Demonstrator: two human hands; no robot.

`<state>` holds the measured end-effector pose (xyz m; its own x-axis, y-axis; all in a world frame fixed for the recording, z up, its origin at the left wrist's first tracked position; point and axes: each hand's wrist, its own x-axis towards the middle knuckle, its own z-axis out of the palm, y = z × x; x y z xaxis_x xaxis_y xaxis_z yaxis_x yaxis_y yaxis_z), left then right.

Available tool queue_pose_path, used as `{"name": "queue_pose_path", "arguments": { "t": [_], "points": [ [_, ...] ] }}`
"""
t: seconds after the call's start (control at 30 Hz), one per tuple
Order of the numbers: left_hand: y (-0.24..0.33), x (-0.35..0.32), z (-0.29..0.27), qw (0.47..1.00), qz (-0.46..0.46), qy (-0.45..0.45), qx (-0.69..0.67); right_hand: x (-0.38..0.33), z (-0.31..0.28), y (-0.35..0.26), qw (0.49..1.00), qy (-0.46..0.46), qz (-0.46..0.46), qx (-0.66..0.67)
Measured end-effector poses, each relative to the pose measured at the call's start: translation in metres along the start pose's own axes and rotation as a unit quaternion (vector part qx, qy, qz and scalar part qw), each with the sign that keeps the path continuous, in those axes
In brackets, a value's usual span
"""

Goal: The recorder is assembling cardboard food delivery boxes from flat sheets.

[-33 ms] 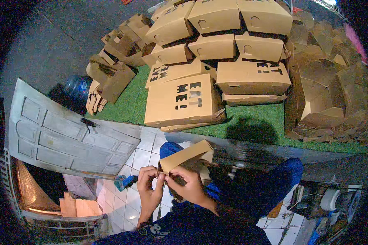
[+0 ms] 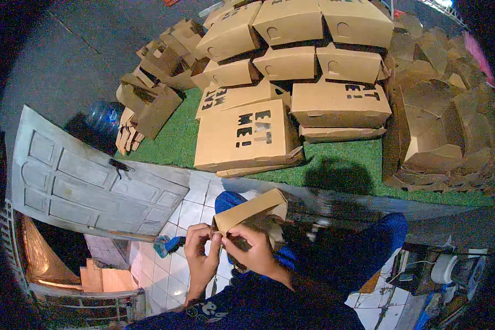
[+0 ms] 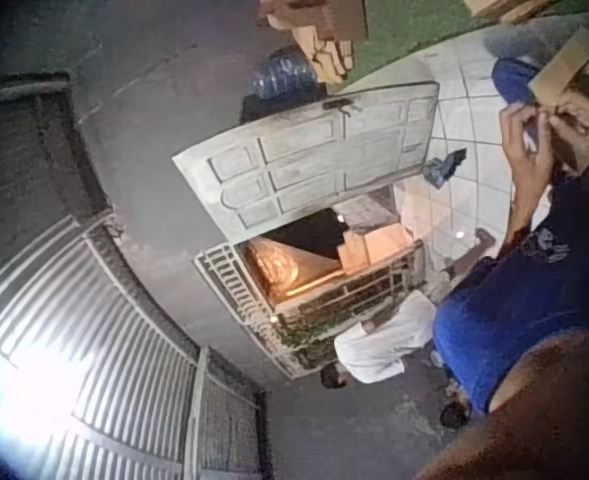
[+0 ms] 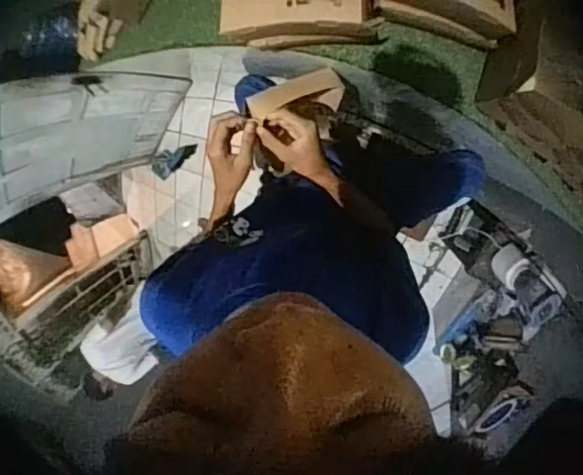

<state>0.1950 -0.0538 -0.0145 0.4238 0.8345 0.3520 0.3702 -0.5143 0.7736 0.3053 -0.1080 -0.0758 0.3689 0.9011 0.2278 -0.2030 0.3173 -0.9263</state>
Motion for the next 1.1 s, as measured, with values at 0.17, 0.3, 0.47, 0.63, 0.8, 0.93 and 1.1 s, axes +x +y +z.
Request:
{"name": "queue_pose_path", "arguments": {
  "t": [0.17,0.3,0.47,0.63,0.8,0.93,1.1],
  "points": [
    [0.005,-0.002,0.001,1.000,0.001,0.029,0.005,0.001,-0.003,-0.001,1.000,0.004,0.004,0.012],
    [0.011,-0.001,-0.002,0.999,0.030,0.031,0.014,0.004,-0.006,0.002,0.998,-0.001,-0.015,0.062],
    [0.018,0.000,-0.004,0.996,0.084,0.018,0.035,0.003,-0.007,-0.002,0.996,0.004,-0.013,0.093],
    [0.024,0.003,-0.006,0.993,0.113,0.005,0.031,0.005,-0.008,-0.007,0.992,0.016,-0.037,0.123],
    [0.028,0.001,-0.009,0.995,0.099,-0.010,-0.007,0.001,-0.012,-0.007,0.990,-0.021,-0.006,0.141],
    [0.030,-0.001,-0.009,0.995,0.100,-0.016,-0.003,-0.004,-0.014,-0.008,0.995,-0.004,0.010,0.103],
    [0.032,0.001,-0.008,0.994,0.107,-0.020,-0.026,0.000,-0.016,-0.010,0.996,-0.001,-0.013,0.093]
  ]
}}
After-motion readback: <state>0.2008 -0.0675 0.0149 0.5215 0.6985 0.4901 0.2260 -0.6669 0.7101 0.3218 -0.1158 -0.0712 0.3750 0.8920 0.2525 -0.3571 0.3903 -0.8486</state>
